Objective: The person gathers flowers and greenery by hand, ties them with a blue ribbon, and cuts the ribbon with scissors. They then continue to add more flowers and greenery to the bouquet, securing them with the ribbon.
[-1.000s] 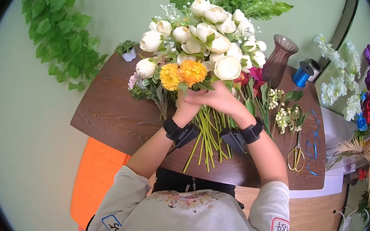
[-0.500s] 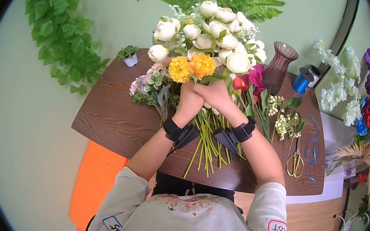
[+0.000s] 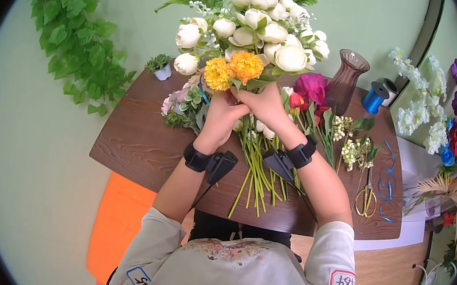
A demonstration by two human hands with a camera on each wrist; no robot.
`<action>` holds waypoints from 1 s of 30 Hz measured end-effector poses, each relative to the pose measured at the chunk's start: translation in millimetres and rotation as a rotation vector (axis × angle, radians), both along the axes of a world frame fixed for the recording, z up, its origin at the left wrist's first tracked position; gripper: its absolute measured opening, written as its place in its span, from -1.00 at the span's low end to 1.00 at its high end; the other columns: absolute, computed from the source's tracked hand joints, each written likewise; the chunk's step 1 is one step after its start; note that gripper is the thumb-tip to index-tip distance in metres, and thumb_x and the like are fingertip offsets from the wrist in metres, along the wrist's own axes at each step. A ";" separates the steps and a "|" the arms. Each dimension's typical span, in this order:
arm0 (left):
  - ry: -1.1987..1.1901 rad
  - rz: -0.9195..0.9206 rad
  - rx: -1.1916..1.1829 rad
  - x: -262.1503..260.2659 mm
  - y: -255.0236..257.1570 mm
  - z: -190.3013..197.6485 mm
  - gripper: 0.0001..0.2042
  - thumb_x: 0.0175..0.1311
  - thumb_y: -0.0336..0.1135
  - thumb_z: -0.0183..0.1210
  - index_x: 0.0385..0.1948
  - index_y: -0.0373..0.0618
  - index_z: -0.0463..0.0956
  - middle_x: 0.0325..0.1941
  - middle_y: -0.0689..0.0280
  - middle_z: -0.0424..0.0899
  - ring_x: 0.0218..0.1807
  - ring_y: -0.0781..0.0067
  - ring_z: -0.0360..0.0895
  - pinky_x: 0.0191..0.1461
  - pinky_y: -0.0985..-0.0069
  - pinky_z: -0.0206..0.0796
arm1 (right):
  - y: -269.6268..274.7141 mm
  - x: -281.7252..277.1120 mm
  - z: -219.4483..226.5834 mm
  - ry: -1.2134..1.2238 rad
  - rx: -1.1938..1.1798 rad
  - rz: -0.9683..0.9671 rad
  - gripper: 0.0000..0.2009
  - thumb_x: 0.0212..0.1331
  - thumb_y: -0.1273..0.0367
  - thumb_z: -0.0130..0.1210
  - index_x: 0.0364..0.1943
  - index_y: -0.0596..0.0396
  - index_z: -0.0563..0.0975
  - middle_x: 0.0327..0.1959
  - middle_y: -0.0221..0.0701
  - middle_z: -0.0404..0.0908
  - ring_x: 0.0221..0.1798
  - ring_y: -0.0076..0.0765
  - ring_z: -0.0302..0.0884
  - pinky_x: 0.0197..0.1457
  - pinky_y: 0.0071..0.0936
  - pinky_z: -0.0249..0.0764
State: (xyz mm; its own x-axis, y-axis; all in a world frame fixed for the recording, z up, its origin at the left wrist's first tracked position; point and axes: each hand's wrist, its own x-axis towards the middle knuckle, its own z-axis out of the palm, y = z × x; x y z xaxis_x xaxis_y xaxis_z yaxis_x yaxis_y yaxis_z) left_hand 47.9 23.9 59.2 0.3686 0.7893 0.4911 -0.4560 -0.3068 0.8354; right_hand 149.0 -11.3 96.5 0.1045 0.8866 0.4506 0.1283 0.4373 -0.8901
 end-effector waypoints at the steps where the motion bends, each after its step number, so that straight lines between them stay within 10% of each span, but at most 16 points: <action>1: 0.000 0.002 -0.001 -1.7 -2.2 2.1 -0.62 -0.16 -0.61 0.06 -0.18 -0.31 0.30 -0.22 0.25 0.46 -0.17 0.48 0.40 -0.11 0.56 0.22 | 1.0 -1.2 -1.6 0.000 -0.001 0.002 -0.60 -0.14 0.41 0.15 -0.16 0.27 0.35 -0.21 -0.34 0.45 -0.13 -0.46 0.35 -0.07 -0.49 0.30; 7: 0.128 0.194 0.003 -18.5 -4.9 13.2 -0.64 -0.11 -0.57 0.07 -0.17 -0.30 0.30 -0.22 0.25 0.46 -0.18 0.50 0.41 -0.13 0.57 0.25 | 8.3 6.5 -14.2 0.017 -0.003 -0.102 -0.72 -0.13 0.48 0.11 -0.27 0.29 0.40 -0.34 -0.41 0.49 -0.33 -0.58 0.38 -0.29 -0.59 0.34; 13: 0.250 0.207 0.115 -36.9 17.9 13.3 -0.55 -0.16 -0.61 0.03 -0.10 -0.24 0.23 -0.12 0.23 0.30 -0.06 0.40 0.33 -0.06 0.53 0.25 | 12.6 19.9 -26.9 -0.613 -0.215 -0.217 -0.73 -0.04 0.27 0.07 -0.31 0.18 0.44 -0.53 -0.39 0.49 -0.48 -0.60 0.35 -0.39 -0.57 0.30; 18: 0.561 0.155 0.304 -38.8 10.5 14.2 -0.48 -0.20 -0.51 0.12 -0.05 -0.25 0.20 -0.03 0.16 0.28 0.00 0.20 0.28 0.07 0.39 0.10 | 11.1 15.9 -30.8 -0.459 -0.120 -0.155 -0.68 -0.07 0.22 0.08 -0.28 0.15 0.45 -0.48 -0.36 0.52 -0.45 -0.62 0.38 -0.35 -0.57 0.33; 20: 0.322 0.204 0.552 -33.8 4.8 19.2 -0.56 -0.18 -0.43 0.20 -0.18 -0.34 0.30 -0.26 0.28 0.46 -0.24 0.50 0.38 -0.16 0.55 0.25 | 7.8 10.1 -25.2 -0.282 -0.122 -0.094 -0.68 -0.08 0.21 0.09 -0.28 0.14 0.46 -0.46 -0.36 0.53 -0.45 -0.63 0.39 -0.35 -0.58 0.34; 30: 0.564 0.179 0.448 -30.0 -0.7 14.0 -0.65 -0.19 -0.42 0.23 -0.28 -0.23 0.40 -0.38 0.35 0.53 -0.36 0.60 0.44 -0.29 0.59 0.29 | 0.2 3.9 -13.0 -0.373 -0.276 -0.100 -0.67 -0.06 0.31 0.07 -0.21 0.21 0.40 -0.30 -0.32 0.50 -0.20 -0.35 0.43 -0.11 -0.47 0.31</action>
